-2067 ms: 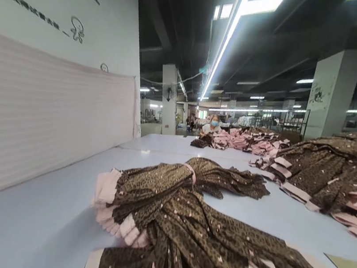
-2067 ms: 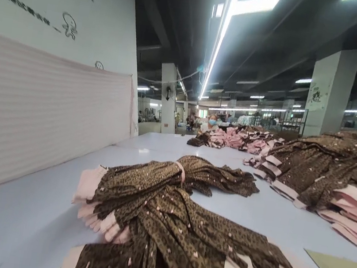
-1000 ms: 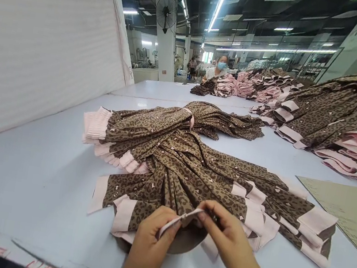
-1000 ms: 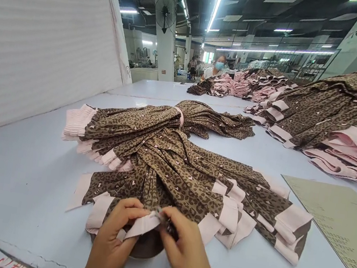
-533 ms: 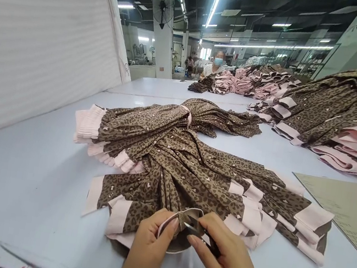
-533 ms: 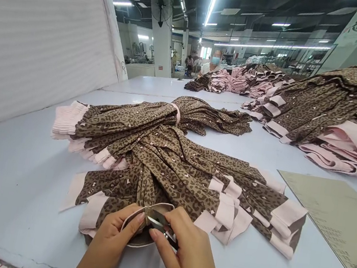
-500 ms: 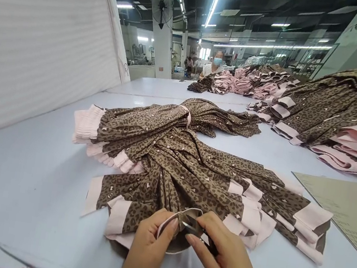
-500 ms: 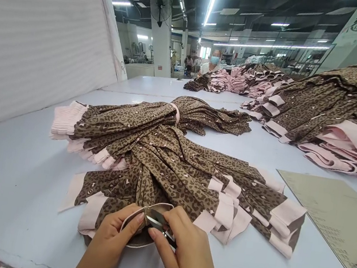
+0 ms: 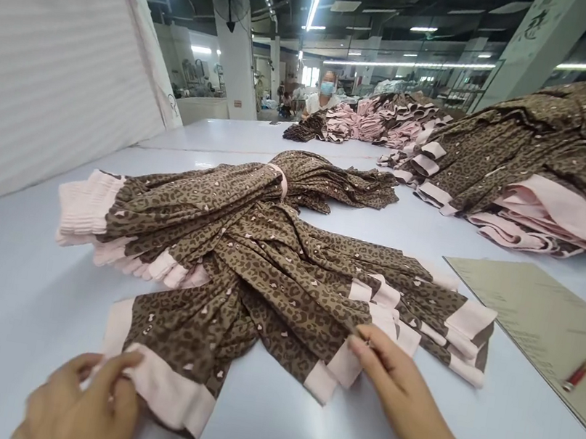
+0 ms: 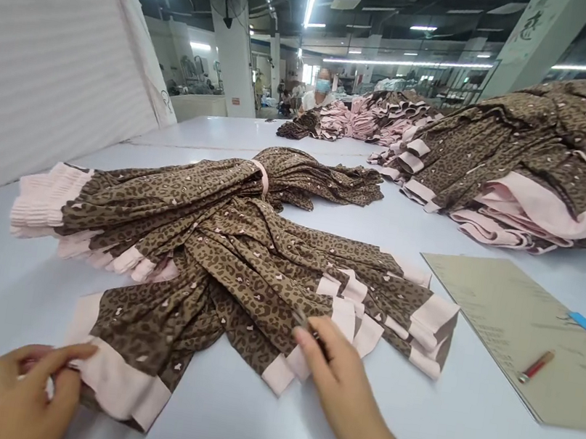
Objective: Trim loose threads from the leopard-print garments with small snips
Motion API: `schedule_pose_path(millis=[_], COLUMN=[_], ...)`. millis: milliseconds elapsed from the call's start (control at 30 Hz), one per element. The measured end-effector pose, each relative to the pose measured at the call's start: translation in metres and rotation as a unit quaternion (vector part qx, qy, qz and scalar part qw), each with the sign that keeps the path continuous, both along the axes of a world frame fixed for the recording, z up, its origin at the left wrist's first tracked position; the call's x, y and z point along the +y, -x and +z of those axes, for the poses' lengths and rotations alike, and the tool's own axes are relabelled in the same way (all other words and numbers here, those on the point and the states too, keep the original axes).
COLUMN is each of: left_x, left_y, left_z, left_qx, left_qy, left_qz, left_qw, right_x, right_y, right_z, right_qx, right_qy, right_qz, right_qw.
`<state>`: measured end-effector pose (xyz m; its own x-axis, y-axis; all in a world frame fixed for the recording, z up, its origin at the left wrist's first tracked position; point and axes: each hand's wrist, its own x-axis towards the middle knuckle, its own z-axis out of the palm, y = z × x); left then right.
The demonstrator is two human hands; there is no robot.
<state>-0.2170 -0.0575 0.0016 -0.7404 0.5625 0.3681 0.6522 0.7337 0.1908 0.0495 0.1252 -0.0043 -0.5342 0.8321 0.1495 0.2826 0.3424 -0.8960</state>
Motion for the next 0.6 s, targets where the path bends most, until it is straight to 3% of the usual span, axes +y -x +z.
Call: schedule_pose_path(millis=[33,67,167,233,267,333,400,500,533,600], left_x=[-0.001,0.002,0.033,0.062,0.075,0.093,0.096,0.076,0.065,0.044], left_y=[0.001,-0.005,-0.055,-0.098,-0.117,-0.141,-0.144,-0.113,-0.099,-0.073], left_z=[0.0,-0.001,-0.018,-0.038,-0.048,-0.062,-0.064,-0.047,-0.039,-0.021], left_qx=[0.054,0.088,0.059,-0.022,-0.058,-0.137,-0.188,-0.25,-0.317,-0.451], left_qy=[0.006,-0.002,-0.075,-0.049,-0.038,-0.028,-0.025,-0.01,-0.003,-0.05], left_qz=[0.017,-0.009,-0.27,-0.401,-0.414,-0.374,-0.361,-0.407,-0.431,-0.411], left_qw=[0.998,0.996,0.958,0.915,0.908,0.917,0.913,0.878,0.845,0.79], right_x=[0.005,0.008,0.007,0.002,-0.001,-0.002,0.004,0.022,0.029,0.039], right_y=[-0.006,-0.011,-0.007,0.005,0.012,0.023,0.028,0.025,0.023,0.02], right_z=[-0.001,-0.001,-0.001,-0.002,-0.004,-0.009,-0.018,-0.032,-0.037,-0.043], right_qx=[0.015,0.028,0.049,0.046,0.042,0.026,-0.001,-0.05,-0.064,-0.083], right_qy=[0.03,0.054,0.079,0.076,0.074,0.067,0.052,0.027,0.021,0.014], right_qz=[-0.017,-0.023,0.0,0.026,0.041,0.071,0.079,0.039,0.02,-0.007], right_qw=[0.999,0.998,0.996,0.996,0.996,0.995,0.996,0.998,0.998,0.996])
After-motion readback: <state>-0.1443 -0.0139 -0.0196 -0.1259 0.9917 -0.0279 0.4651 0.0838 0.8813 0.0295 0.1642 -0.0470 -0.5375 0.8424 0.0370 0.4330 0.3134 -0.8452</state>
